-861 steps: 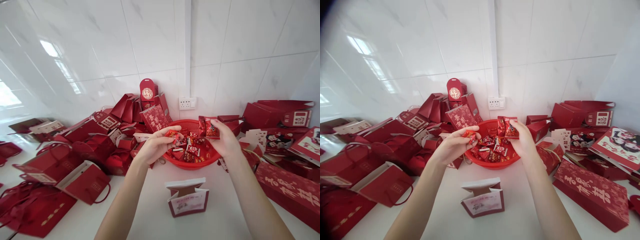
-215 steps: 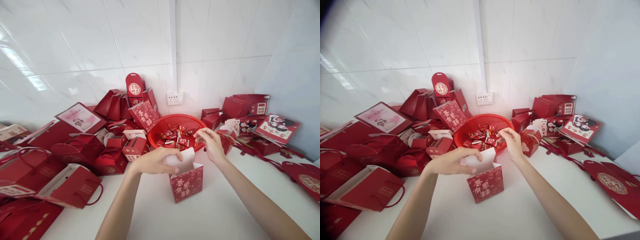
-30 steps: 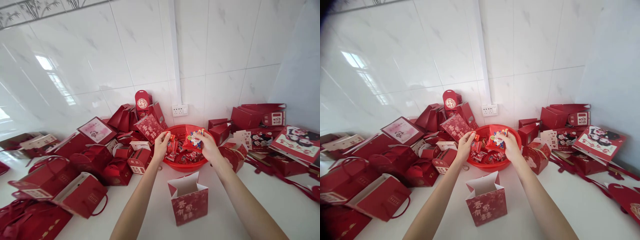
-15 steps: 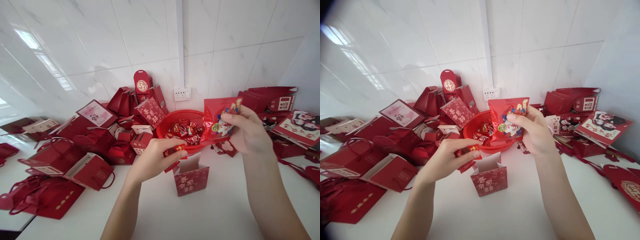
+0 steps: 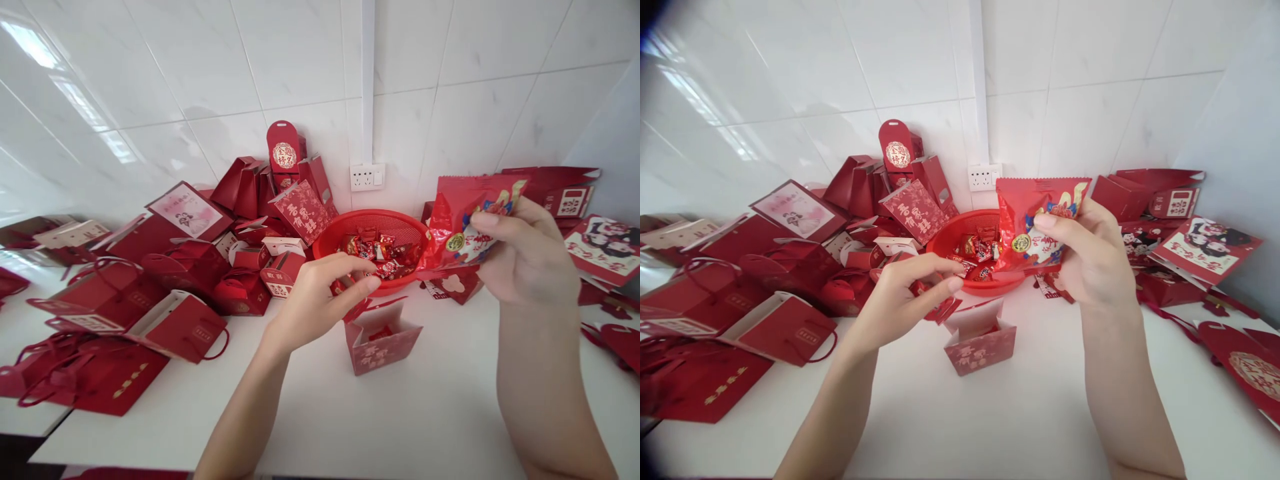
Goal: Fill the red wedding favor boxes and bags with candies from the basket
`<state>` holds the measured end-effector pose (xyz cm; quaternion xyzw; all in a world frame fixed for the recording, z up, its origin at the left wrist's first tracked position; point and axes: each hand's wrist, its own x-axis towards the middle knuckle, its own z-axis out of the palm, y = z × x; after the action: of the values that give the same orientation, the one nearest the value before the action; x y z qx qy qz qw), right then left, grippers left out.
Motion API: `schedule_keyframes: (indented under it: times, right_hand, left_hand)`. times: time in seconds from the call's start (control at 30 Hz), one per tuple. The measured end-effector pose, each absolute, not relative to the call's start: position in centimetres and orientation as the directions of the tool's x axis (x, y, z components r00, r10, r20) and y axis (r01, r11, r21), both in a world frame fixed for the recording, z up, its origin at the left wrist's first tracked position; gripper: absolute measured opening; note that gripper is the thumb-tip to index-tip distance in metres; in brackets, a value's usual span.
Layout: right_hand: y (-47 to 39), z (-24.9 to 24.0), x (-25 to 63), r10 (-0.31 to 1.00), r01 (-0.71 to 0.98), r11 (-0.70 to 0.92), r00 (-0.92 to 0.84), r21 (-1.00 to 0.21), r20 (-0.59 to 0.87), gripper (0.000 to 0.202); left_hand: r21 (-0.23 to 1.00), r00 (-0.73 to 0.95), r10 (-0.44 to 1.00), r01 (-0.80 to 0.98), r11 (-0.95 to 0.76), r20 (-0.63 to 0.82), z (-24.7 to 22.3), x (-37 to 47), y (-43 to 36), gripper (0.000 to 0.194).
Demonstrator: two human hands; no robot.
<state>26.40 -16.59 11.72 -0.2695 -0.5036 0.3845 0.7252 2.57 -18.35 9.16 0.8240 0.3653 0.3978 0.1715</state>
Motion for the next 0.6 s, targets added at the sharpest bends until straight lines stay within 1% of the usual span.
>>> schedule_keyframes:
  times: [0.07, 0.17, 0.27, 0.33, 0.43, 0.6]
  right_hand:
    - [-16.6, 11.8, 26.3, 0.827, -0.29, 0.563, 0.197, -0.774, 0.527, 0.01]
    - [-16.6, 11.7, 26.2, 0.825, -0.3, 0.565, 0.198, -0.768, 0.529, 0.01]
    - [-16.6, 11.7, 26.1, 0.821, -0.306, 0.571, 0.184, -0.762, 0.541, 0.01]
    - [-16.6, 11.7, 26.1, 0.815, -0.319, 0.577, 0.172, -0.752, 0.553, 0.011]
    - [-16.5, 11.7, 26.0, 0.804, -0.322, 0.592, 0.175, -0.739, 0.568, 0.011]
    - [-16.5, 11.7, 26.1, 0.797, -0.304, 0.603, 0.19, -0.738, 0.573, 0.01]
  left_hand:
    - [0.561, 0.371, 0.707, 0.434, -0.705, 0.602, 8.7, 3.5, -18.2, 0.016]
    - [0.507, 0.363, 0.643, 0.406, -0.761, 0.674, 7.8, 4.9, -18.1, 0.016]
    - [0.398, 0.344, 0.541, 0.406, -0.823, 0.767, 6.7, 5.9, -17.9, 0.015]
    - [0.317, 0.357, 0.477, 0.422, -0.85, 0.803, 6.1, 6.3, -17.7, 0.014]
    - [0.27, 0.424, 0.473, 0.454, -0.849, 0.772, 5.5, 6.6, -17.4, 0.016]
    - [0.302, 0.488, 0.565, 0.517, -0.801, 0.665, 5.5, 6.2, -17.1, 0.021]
